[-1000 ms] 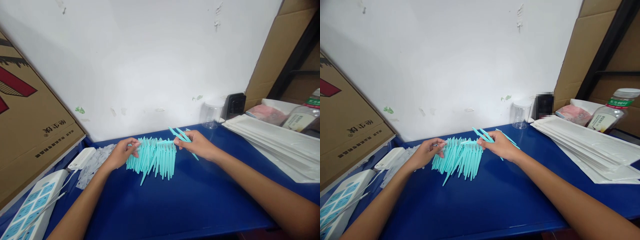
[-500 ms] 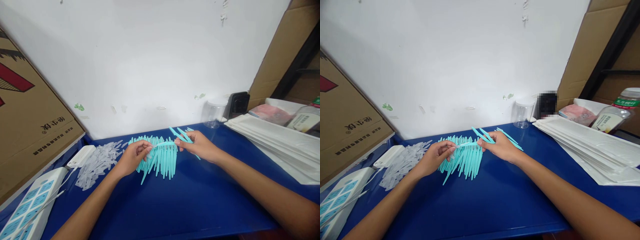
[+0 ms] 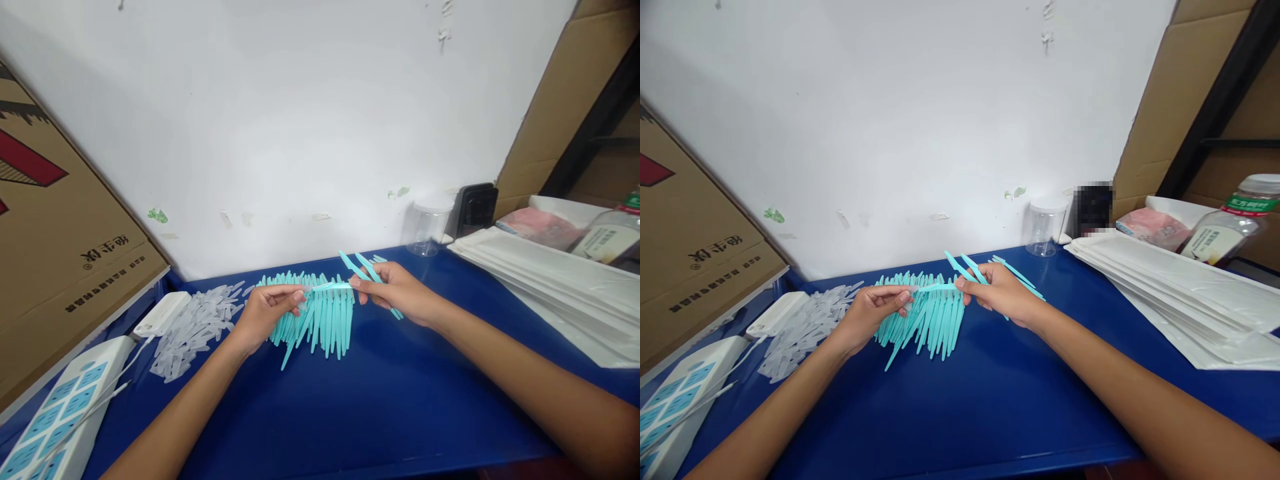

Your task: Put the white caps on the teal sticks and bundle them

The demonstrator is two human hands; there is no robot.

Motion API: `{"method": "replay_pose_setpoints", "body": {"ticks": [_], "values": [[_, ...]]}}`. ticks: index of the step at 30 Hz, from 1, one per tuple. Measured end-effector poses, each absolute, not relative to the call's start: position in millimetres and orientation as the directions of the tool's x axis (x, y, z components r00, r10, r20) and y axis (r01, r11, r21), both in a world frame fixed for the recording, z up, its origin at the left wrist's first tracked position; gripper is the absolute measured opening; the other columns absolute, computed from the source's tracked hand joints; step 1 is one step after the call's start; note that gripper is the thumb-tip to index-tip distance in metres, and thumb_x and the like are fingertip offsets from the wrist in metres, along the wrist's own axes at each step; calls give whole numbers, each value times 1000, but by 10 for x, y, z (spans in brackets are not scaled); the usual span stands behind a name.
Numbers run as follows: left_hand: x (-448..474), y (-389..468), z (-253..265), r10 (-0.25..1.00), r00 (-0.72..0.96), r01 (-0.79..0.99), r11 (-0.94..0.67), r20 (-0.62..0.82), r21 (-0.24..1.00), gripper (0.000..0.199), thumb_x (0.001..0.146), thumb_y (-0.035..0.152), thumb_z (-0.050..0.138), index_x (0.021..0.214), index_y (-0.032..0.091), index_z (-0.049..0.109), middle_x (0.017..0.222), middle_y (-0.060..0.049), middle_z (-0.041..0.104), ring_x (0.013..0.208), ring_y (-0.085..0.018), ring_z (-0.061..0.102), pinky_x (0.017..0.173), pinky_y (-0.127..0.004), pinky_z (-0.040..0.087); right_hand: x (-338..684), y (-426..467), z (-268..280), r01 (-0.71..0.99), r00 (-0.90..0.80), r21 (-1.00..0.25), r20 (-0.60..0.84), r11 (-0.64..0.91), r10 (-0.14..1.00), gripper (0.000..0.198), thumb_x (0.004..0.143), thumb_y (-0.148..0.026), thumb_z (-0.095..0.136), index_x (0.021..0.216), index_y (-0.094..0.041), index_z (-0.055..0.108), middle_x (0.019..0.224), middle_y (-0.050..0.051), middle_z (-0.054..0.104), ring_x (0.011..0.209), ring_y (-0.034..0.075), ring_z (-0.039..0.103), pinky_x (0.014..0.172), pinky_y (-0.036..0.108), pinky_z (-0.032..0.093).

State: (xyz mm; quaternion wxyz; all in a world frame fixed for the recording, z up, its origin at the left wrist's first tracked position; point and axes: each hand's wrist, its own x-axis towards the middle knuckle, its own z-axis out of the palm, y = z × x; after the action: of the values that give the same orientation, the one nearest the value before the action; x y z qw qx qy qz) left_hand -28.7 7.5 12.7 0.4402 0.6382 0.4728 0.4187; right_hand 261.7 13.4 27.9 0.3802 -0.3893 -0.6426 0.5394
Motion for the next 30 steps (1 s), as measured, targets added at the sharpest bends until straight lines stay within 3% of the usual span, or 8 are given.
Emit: {"method": "replay_pose_setpoints", "body": {"ticks": [11, 20, 30], "values": [[-301, 78, 135, 975, 167, 181, -174, 145, 968, 36, 77, 40, 83, 106, 20, 80, 81, -6, 77, 70, -19, 70, 75, -37, 61, 2624, 141, 286, 33, -402, -998, 42, 60, 915, 35, 82, -48, 74, 91, -15, 69, 72, 4, 67, 49, 7, 37, 46, 25, 27], [-268, 49, 165, 978, 152, 180, -172, 145, 969, 36, 76, 37, 85, 107, 19, 79, 76, -4, 75, 68, -18, 70, 73, -34, 59, 2609, 137, 276, 40, -403, -997, 49, 72, 914, 29, 84, -44, 73, 85, -15, 68, 70, 3, 67, 48, 8, 38, 46, 25, 28], [-163, -12, 140, 960, 205, 130, -218, 189, 967, 30, 75, 33, 86, 101, 18, 81, 89, -8, 76, 70, -19, 71, 69, -35, 62, 2538, 43, 295, 118, -447, -985, 61, 126, 892, 37, 85, -51, 72, 78, -16, 66, 69, 2, 67, 46, 7, 40, 44, 24, 27]]}}
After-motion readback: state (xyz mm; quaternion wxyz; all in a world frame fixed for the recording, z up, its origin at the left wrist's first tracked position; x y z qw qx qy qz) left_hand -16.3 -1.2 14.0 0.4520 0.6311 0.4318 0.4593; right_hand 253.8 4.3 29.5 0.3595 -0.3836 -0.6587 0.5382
